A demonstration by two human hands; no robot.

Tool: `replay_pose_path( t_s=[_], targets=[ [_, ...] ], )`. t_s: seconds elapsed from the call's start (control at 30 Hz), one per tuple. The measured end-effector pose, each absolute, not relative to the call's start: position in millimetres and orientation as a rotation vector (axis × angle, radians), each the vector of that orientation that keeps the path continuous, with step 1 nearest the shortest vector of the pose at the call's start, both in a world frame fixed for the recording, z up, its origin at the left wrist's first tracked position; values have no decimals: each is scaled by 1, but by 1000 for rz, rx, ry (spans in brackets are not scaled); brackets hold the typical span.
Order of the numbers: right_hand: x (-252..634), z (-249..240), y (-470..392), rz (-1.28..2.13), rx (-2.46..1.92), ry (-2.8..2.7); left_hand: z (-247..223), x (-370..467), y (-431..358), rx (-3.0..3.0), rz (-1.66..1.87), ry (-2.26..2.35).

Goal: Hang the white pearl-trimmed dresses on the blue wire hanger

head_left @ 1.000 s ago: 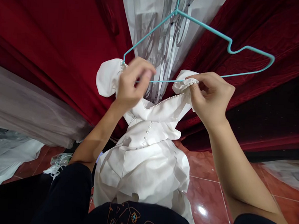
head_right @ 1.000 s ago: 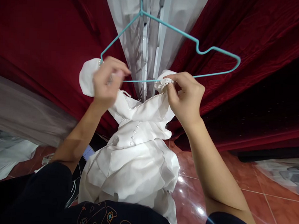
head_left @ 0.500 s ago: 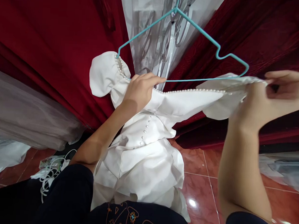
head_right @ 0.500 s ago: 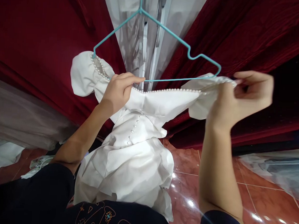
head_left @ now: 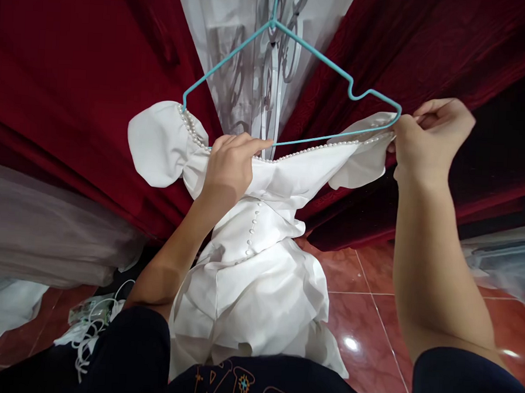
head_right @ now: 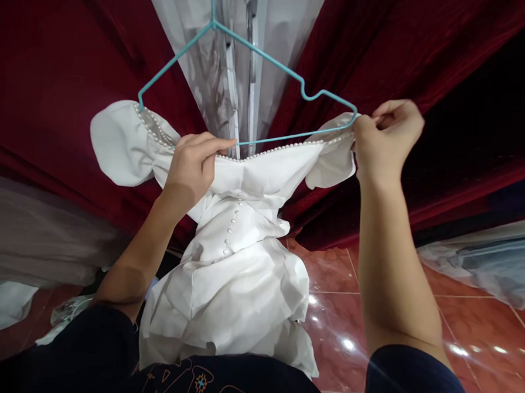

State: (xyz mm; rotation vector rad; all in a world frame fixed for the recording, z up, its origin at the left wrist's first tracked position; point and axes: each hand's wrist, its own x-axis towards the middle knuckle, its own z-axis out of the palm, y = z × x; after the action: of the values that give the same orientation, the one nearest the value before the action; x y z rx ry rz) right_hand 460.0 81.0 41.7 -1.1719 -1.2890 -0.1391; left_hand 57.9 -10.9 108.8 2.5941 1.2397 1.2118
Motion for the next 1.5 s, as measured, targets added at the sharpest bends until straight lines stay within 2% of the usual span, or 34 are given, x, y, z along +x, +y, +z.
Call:
replay_pose_path(
  t_s=[0.1,0.23,0.4,0.57,0.77,0.93,1.1,1.2,1.3,1.4,1.5],
  targets=[
    [447,59,71,-165,-1180,-1039,108,57,-6,2580,1225,1215],
    [416,121,51,-331,-1067,-1015,109,58,-4,2550,1183,1184],
    [365,189,34,-102,-1127,-1206,108,59,-2,2527,1166,1180],
    [320,210,42,96,-1336,-1236,109,56,-5,2563,1152,1203],
    [309,200,36,337,-1147,-1154,113,54,-18,2601,1154,1276],
    [297,172,10,-13,-797,-1453,113,59,-20,2594,1129,1303],
    [273,97,-5,-175,-863,-2022,109,59,-18,2630,1116,1318],
    [264,64,-5,-334,-946,-1962,106,56,-21,2687,1085,1258],
    [258,57,-6,-303,-963,-1853,104,51,-26,2787,1073,1159],
    [254,60,-8,-230,-983,-1838,103,42,-29,2791,1223,1197],
    [252,61,-4,-200,-987,-1831,106,25,-27,2742,1625,1228]
  ],
)
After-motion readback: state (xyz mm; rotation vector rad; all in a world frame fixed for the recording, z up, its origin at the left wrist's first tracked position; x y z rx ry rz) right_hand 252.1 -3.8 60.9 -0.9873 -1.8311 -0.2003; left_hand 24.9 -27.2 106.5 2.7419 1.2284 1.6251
